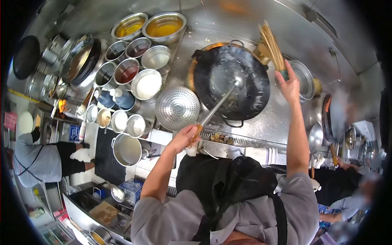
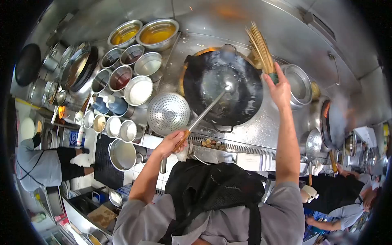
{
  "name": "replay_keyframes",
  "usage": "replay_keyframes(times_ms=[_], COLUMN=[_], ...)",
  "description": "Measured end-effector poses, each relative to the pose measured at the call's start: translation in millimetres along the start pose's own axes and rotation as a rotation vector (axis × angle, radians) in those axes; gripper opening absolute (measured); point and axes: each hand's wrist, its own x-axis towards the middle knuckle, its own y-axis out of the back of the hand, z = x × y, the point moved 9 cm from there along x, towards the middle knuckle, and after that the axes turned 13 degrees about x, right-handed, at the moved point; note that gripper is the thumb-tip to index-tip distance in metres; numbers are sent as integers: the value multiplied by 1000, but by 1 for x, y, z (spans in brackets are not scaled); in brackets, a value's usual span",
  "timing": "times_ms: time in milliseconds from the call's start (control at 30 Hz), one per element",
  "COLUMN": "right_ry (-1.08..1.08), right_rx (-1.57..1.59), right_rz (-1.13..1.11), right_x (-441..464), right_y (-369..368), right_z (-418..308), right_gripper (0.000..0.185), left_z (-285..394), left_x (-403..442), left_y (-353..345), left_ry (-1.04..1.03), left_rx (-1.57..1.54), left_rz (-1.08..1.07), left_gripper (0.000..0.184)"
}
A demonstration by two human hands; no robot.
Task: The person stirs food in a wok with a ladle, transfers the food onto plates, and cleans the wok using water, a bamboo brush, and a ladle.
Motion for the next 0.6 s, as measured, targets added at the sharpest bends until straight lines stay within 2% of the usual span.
replay_keyframes(times_ms=[67,100,133,167,200,267,400,467,533,567,600], right_ry=[102,114,61,23,18,-137,-230,-269,-141,-6,-72], right_rx=[178,65,-102,-404,-407,-712,-711,-358,-145,-71,-308], right_rz=[96,63,-117,-444,-433,-741,-678,-257,-119,-51,-265], right_x=[-5,-18,-29,-44,-43,-54,-20,-7,-27,-44,-60], right_y=[-11,-27,-52,-84,-82,-102,-71,-43,-55,-64,-83], right_z=[34,41,54,85,83,104,98,96,94,91,99], right_gripper=[68,67,68,72,72,74,74,71,75,76,77], left_z=[-16,-14,-12,-9,-7,-10,-15,-11,-4,0,3], left_x=[6,2,2,3,3,6,-3,0,2,3,3], left_y=[-4,-10,-14,-15,-16,-10,-13,-17,-25,-26,-29], left_ry=[8,61,62,38,14,-36,14,5,3,-3,15], left_rx=[-89,-133,-125,-168,-213,-167,-329,-407,-517,-523,-600], left_rz=[11,29,15,13,13,40,56,50,4,3,-33], left_gripper=[41,39,39,39,39,38,36,35,36,36,40])
